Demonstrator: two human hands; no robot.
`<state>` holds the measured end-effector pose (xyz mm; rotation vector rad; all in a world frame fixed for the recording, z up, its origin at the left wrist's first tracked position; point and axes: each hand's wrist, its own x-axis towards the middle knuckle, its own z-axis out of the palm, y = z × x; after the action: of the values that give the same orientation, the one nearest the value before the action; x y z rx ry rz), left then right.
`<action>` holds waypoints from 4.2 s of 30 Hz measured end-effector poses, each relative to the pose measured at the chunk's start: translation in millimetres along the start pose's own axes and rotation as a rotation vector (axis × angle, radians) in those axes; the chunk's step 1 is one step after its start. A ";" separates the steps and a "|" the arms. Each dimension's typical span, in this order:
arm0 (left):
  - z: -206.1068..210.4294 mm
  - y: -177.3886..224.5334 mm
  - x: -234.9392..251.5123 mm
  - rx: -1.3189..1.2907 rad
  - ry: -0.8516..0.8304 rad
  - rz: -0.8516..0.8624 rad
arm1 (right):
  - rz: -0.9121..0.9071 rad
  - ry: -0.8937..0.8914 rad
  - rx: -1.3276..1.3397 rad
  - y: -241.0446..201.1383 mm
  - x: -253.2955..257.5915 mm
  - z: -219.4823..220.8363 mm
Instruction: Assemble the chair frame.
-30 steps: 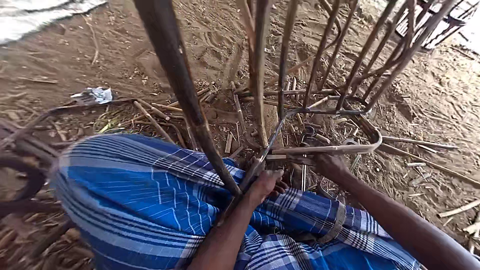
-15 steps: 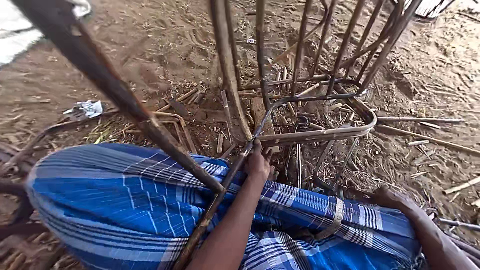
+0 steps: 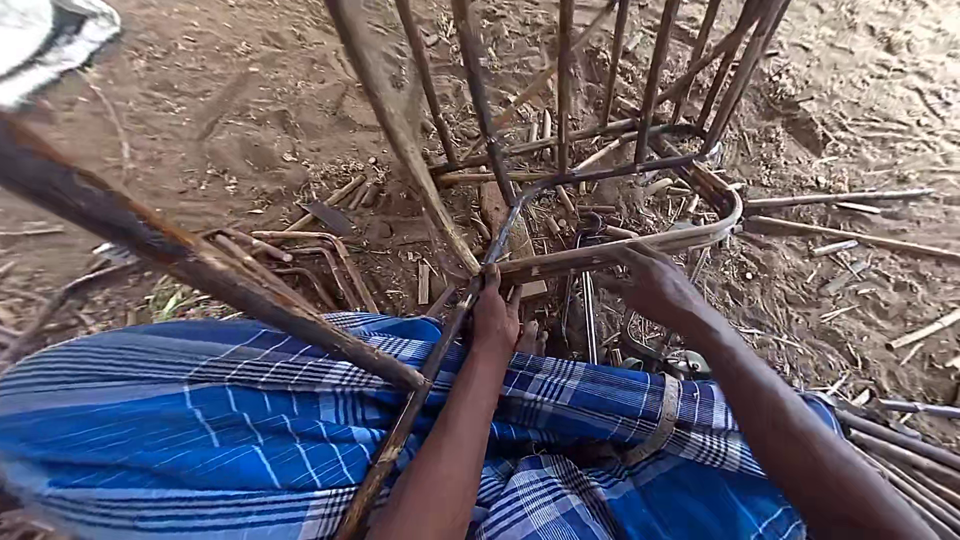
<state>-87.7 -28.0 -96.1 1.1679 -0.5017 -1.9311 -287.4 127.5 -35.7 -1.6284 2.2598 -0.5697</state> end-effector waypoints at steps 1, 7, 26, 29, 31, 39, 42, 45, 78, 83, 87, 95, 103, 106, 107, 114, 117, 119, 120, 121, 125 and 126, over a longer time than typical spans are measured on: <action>2.2 2.3 0.0 0.003 0.006 -0.001 | -0.066 0.023 -0.003 -25.4 26.1 7.7; 5.7 7.0 0.2 0.068 0.028 -0.017 | -0.132 -0.259 -0.081 -93.9 109.6 51.5; -20.9 11.0 4.5 -0.101 -0.189 -0.008 | 0.834 0.180 0.150 61.9 -58.9 48.8; -11.9 11.4 -0.7 -0.130 -0.172 -0.002 | 0.965 0.126 0.189 102.7 -76.5 69.2; -8.4 17.3 -4.3 -0.115 -0.180 -0.020 | 0.800 0.037 0.212 80.6 -61.8 85.9; 28.7 66.3 -23.1 0.009 -0.224 0.059 | 0.629 -0.192 0.137 6.4 20.0 163.0; 31.2 86.3 -10.0 -0.048 -0.290 0.105 | 0.720 -0.204 0.030 -5.9 40.7 171.3; 41.1 103.2 -6.6 -0.073 -0.310 0.143 | 0.741 -0.134 -0.004 -16.7 37.8 161.7; 30.0 83.2 -14.0 -0.135 -0.253 0.134 | 0.249 0.020 0.549 -165.5 26.6 -30.1; 30.3 81.8 -9.6 -0.163 -0.270 0.137 | 0.009 0.377 0.331 -159.0 26.4 3.5; 34.7 82.5 -5.9 -0.197 -0.284 0.164 | 0.278 -0.020 0.173 -142.5 45.5 16.8; 25.3 80.5 -12.2 -0.175 -0.250 0.128 | -0.008 0.157 -0.025 -107.7 34.1 44.9; 23.5 86.4 -13.1 -0.156 -0.258 0.134 | -0.274 0.581 0.154 -148.5 10.4 27.3; 24.6 82.4 -10.7 -0.182 -0.256 0.141 | -0.105 0.268 0.063 -109.0 29.1 48.9; 25.4 79.2 -8.0 -0.217 -0.236 0.117 | 0.056 0.085 0.022 -98.6 38.9 53.0; 24.6 81.2 -5.3 -0.165 -0.204 0.095 | 0.253 0.005 0.352 -104.9 36.7 53.0; 22.0 75.6 -7.3 -0.076 -0.176 0.121 | 0.259 0.046 0.493 -115.6 27.1 31.3; 26.2 71.7 -1.6 -0.075 -0.142 0.142 | 0.216 0.140 0.545 -126.8 20.2 11.8; 30.6 69.7 3.1 -0.093 -0.106 0.156 | 0.186 0.200 0.535 -131.0 15.4 5.4; 33.9 69.2 6.1 -0.098 -0.083 0.155 | 0.145 0.259 0.497 -132.3 11.4 3.5; 41.7 67.2 12.6 -0.050 -0.006 0.176 | 0.206 0.126 0.242 -108.0 10.4 28.2; 43.0 65.4 12.6 -0.032 0.002 0.182 | 0.304 0.000 0.257 -102.4 14.2 29.5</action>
<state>-99.8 -80.0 -37.6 1.0663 -0.5543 -1.7753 -193.2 81.2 -12.5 -1.1379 2.2644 -0.7410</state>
